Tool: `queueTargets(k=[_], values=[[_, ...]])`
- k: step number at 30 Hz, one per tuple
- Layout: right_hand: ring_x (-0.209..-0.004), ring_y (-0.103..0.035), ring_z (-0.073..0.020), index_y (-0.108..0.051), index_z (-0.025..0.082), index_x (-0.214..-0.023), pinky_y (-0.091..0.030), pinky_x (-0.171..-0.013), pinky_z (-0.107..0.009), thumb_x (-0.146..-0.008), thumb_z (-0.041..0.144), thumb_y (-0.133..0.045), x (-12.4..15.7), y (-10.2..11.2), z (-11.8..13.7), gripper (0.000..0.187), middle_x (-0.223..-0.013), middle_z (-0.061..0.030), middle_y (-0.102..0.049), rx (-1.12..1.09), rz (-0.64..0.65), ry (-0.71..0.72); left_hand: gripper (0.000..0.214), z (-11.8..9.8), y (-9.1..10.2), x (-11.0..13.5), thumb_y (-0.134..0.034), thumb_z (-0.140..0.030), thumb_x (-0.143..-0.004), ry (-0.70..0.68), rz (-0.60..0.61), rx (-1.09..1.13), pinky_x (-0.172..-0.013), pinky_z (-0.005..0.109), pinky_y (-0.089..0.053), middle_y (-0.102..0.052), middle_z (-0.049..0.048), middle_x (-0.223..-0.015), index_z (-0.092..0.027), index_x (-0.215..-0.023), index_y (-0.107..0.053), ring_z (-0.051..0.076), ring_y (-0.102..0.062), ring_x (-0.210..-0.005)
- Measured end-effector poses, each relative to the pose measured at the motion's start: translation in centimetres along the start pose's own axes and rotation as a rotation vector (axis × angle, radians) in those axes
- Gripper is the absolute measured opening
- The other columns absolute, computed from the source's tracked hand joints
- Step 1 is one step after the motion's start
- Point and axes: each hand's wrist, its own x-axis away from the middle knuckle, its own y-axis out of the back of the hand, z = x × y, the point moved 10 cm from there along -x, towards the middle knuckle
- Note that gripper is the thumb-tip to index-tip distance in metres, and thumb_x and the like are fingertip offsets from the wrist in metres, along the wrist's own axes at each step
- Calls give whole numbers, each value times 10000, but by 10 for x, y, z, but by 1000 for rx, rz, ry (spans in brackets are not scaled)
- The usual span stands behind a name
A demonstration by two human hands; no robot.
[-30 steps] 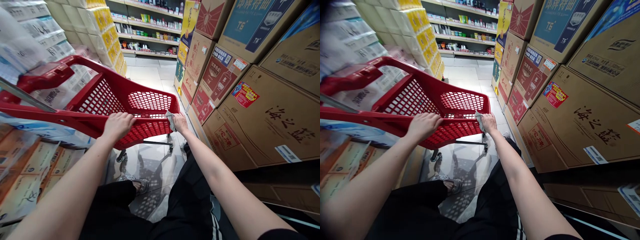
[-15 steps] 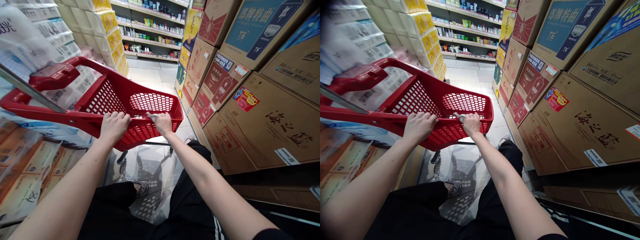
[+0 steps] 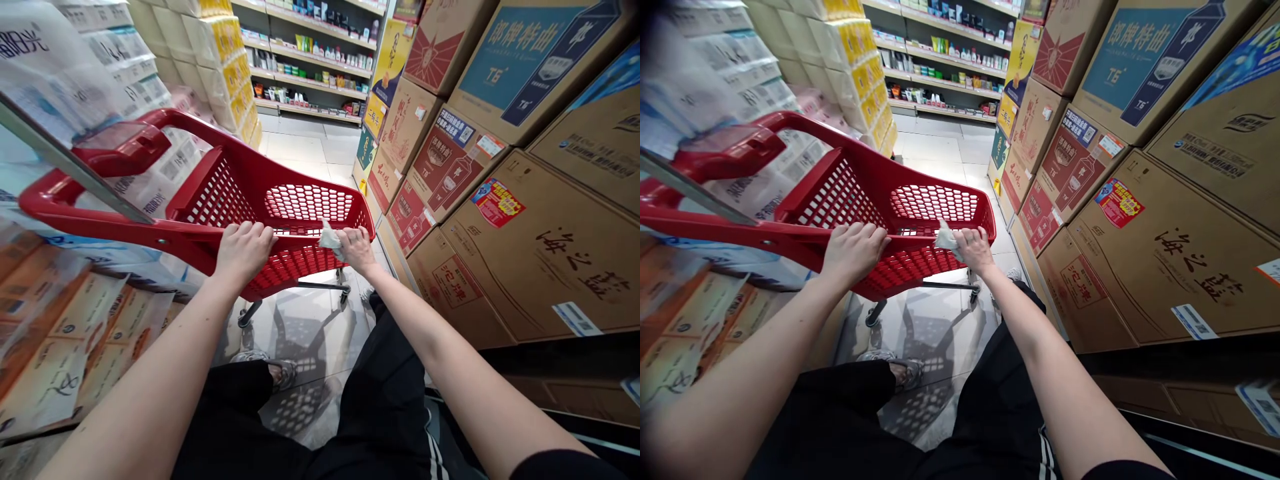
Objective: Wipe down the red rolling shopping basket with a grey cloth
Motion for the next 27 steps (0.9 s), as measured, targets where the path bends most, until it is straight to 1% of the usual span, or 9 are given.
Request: queueTargets(k=[5,8,11,13,15,19,22,25,27], values=[[-1087,-488,-267,-552,156,-1307,-204,-1106,-467,-1022,332,-340,14,-2,-55,397,-1142,-139,-608,131,79,-23,375,-5,-1,-6,-305,-382,-969,5,-43,12,-851,457,-333,-627,138,-892,-201,-876,-619,304,-534,-952],[-1055,-492,-271,-582,124,-1252,-259,-1069,-449,-1019,273,-334,12,-6,-66,372,-1087,-150,-611,179,102,-47,371,-9,-3,-8,-298,-364,-973,4,-67,-44,-843,449,-326,-626,136,-877,-190,-869,-608,298,-530,-939],[-1080,-483,-277,-593,92,-1219,-316,-1021,-409,-992,161,-338,9,-10,-65,348,-1130,-174,-598,173,59,-137,340,-9,-5,-9,-317,-348,-967,33,-92,-55,-859,451,-312,-629,143,-909,-186,-886,-605,300,-522,-960],[-1092,-478,-281,-584,81,-1233,-343,-994,-397,-979,127,-349,7,-11,-61,349,-1165,-179,-587,146,23,-203,330,-8,-6,-9,-322,-343,-964,45,-90,-59,-860,453,-305,-626,149,-926,-182,-902,-603,303,-518,-968],[-1075,-482,-278,-579,76,-1239,-358,-979,-396,-982,129,-351,1,-13,-48,348,-1163,-175,-587,113,11,-205,345,-8,-8,-8,-306,-348,-969,40,-75,-90,-851,455,-301,-620,155,-935,-175,-916,-600,308,-514,-968],[-1021,-488,-256,-593,99,-1199,-380,-941,-393,-1003,149,-318,-21,-15,2,342,-1120,-158,-590,60,44,-41,386,-10,-7,-7,-264,-356,-981,34,-55,-166,-827,453,-295,-610,159,-932,-163,-928,-594,313,-511,-955],[-997,-488,-244,-575,107,-1213,-384,-927,-392,-1009,143,-283,-35,-13,32,357,-1097,-155,-585,44,39,15,386,-11,-5,-6,-261,-355,-982,35,-56,-186,-819,450,-292,-604,152,-910,-164,-928,-591,312,-510,-943],[-987,-490,-245,-558,123,-1239,-371,-940,-402,-1007,159,-289,-38,-11,41,357,-1083,-146,-586,44,43,62,366,-10,-4,-4,-280,-358,-978,25,-68,-156,-818,449,-293,-602,149,-907,-171,-934,-591,312,-509,-949],[-1011,-488,-252,-556,136,-1244,-348,-974,-418,-1004,196,-325,-33,-10,32,339,-1108,-144,-588,55,54,103,345,-9,-3,-3,-300,-358,-972,18,-80,-123,-819,445,-296,-602,144,-905,-179,-935,-593,307,-510,-948]])
